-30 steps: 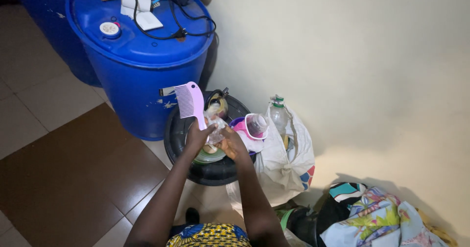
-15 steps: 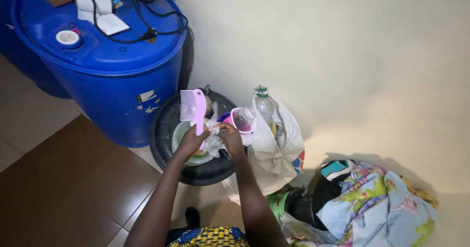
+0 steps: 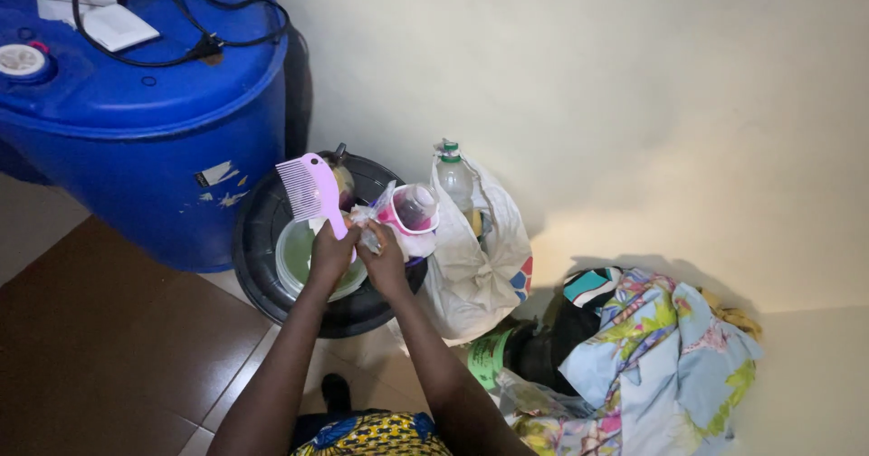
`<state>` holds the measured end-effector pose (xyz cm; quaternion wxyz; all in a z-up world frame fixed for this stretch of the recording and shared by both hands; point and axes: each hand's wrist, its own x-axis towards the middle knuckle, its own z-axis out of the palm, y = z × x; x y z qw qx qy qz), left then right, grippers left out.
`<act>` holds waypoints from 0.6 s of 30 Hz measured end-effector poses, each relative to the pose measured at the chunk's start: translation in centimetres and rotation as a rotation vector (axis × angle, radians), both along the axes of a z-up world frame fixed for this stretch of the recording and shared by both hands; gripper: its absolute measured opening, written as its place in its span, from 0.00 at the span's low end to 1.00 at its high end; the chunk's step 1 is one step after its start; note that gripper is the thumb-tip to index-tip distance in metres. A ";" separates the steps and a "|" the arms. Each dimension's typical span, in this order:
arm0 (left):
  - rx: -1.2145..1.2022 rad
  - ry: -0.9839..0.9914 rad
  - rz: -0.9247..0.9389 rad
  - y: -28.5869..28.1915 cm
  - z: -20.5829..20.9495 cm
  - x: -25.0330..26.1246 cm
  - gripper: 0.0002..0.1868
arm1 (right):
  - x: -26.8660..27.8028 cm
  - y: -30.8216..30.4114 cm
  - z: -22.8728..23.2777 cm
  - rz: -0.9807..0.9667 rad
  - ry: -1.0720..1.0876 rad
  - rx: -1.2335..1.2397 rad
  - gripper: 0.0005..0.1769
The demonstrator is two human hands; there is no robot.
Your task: Tidying and organizing a room by wiping surfaces, cleaning a comb, and putting items into a drawer.
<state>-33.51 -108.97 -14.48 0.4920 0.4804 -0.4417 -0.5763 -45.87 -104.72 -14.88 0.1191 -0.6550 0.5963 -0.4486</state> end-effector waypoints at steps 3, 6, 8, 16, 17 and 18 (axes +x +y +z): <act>0.075 -0.092 -0.106 -0.4 -1.4 -1.4 0.11 | -5.0 -2.2 -4.9 -0.056 -0.621 0.289 0.18; -0.129 0.147 -0.133 0.3 -2.2 -3.4 0.12 | -9.4 -3.9 -2.5 -0.310 -0.389 0.149 0.15; -0.126 -0.005 -0.114 0.6 -2.1 -4.3 0.12 | -12.8 -5.6 -2.2 -0.366 -0.306 0.026 0.15; -0.155 -0.206 -0.126 1.2 -1.4 -7.1 0.12 | -19.0 -10.2 -7.2 -0.320 0.131 -0.164 0.09; -0.163 -0.224 -0.104 1.3 -1.7 -7.3 0.13 | -19.6 -10.9 -9.2 -0.164 0.209 -0.129 0.09; -0.171 -0.242 -0.082 1.4 -2.0 -7.5 0.14 | -20.2 -11.5 -11.3 -0.008 0.286 -0.093 0.11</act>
